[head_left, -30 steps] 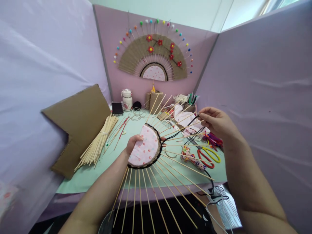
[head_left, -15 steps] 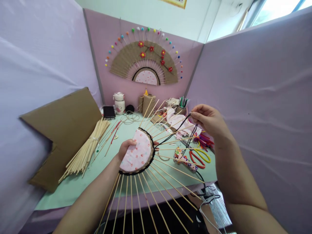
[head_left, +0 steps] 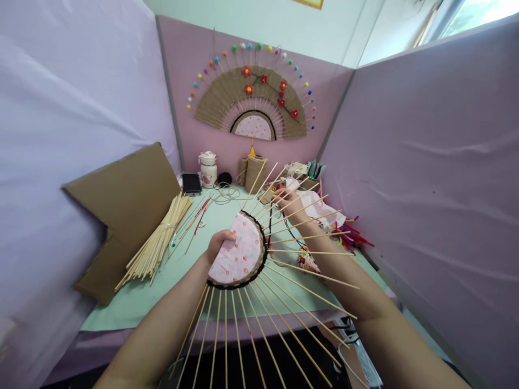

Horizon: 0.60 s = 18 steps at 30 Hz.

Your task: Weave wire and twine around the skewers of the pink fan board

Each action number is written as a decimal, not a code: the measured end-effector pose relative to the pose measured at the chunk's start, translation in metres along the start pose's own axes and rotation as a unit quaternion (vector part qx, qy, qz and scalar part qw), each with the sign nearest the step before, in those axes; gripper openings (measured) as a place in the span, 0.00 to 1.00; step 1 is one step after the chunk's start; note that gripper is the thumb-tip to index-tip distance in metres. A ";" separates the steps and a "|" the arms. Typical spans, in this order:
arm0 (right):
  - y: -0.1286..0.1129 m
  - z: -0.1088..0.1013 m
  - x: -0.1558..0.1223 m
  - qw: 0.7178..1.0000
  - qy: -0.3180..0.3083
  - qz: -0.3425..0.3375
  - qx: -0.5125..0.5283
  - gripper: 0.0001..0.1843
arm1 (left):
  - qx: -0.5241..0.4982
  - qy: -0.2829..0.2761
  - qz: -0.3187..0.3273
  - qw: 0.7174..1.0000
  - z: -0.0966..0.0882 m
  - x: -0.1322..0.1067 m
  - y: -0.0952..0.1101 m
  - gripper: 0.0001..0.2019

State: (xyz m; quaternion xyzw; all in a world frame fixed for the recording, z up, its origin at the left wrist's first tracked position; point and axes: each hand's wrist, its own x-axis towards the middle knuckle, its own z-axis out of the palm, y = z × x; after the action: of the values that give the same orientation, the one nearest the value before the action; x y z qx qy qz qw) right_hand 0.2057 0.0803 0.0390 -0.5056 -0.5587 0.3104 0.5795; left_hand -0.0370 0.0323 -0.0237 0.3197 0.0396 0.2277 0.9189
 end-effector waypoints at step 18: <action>0.023 0.051 0.028 0.998 -0.032 -0.031 0.037 0.13 | -0.045 -0.061 -0.058 0.995 0.005 0.005 -0.006 0.34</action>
State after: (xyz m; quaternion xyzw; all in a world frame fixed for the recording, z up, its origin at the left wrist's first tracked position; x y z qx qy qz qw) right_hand 0.1668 0.1251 0.0205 -0.4558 -0.5809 0.3288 0.5887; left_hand -0.0291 0.0270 -0.0233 0.2884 -0.0080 0.1557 0.9447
